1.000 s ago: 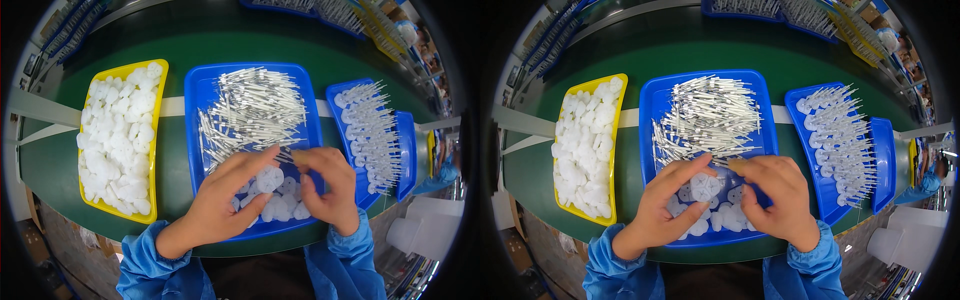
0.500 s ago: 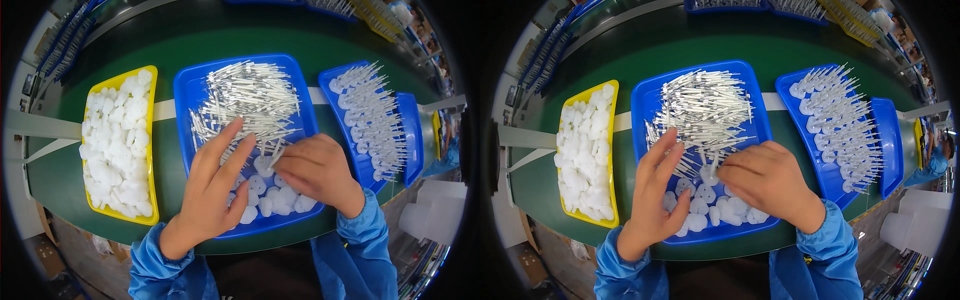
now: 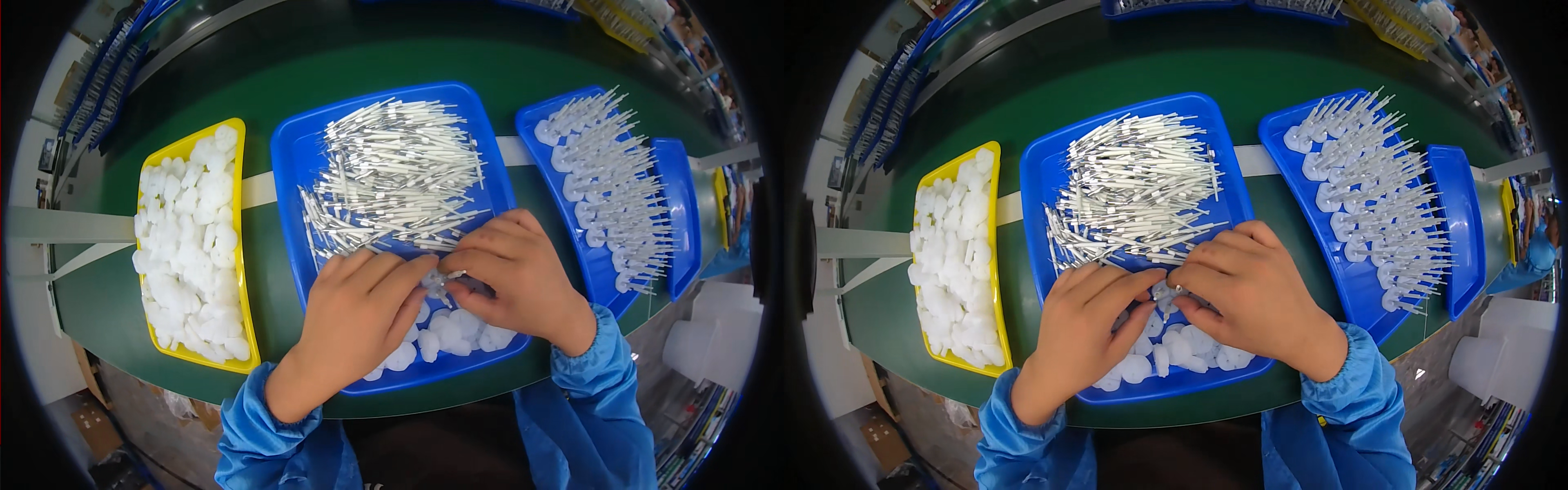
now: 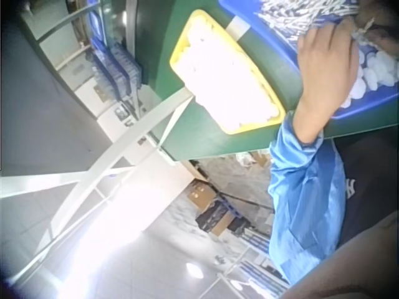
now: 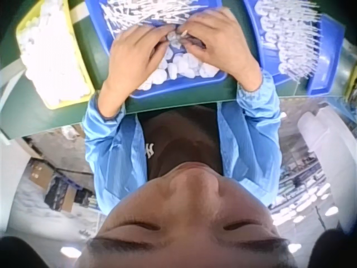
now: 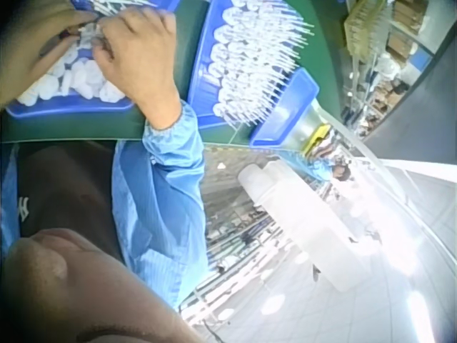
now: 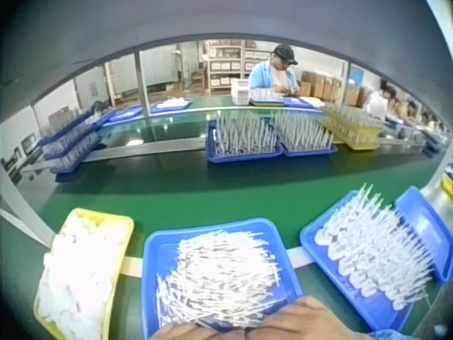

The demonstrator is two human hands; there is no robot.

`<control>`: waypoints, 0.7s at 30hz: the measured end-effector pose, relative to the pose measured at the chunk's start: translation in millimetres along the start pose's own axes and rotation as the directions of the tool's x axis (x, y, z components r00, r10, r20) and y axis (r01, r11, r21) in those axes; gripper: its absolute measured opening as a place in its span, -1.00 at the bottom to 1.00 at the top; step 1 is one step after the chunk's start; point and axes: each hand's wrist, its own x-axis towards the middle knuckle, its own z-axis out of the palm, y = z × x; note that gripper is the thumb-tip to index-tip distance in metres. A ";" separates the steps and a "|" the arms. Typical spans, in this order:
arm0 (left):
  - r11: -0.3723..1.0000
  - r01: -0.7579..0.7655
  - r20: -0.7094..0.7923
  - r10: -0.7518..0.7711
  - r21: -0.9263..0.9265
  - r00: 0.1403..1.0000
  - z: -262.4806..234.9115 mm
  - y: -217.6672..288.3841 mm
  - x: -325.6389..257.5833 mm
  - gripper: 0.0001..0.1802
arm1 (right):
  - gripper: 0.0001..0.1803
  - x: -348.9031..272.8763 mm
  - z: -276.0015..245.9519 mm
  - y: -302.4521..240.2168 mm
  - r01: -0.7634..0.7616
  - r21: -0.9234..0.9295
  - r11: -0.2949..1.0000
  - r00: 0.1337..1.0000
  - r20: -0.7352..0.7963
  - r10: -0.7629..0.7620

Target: The person assembles small white plastic components by inserting thin metal rods into them. They pick up a white plastic piece from a yellow tray and a metal rod from a blue tray, insert the rod into the plastic piece, and place the assembled unit into a blue tray. This process is repeated continuously throughout the video.

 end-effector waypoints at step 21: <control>0.998 0.027 -0.028 -0.026 0.050 0.999 9.7 3.3 11.8 -0.84 | -0.94 -1.6 7.7 -12.6 0.014 -0.119 0.993 1.000 -0.018 -0.016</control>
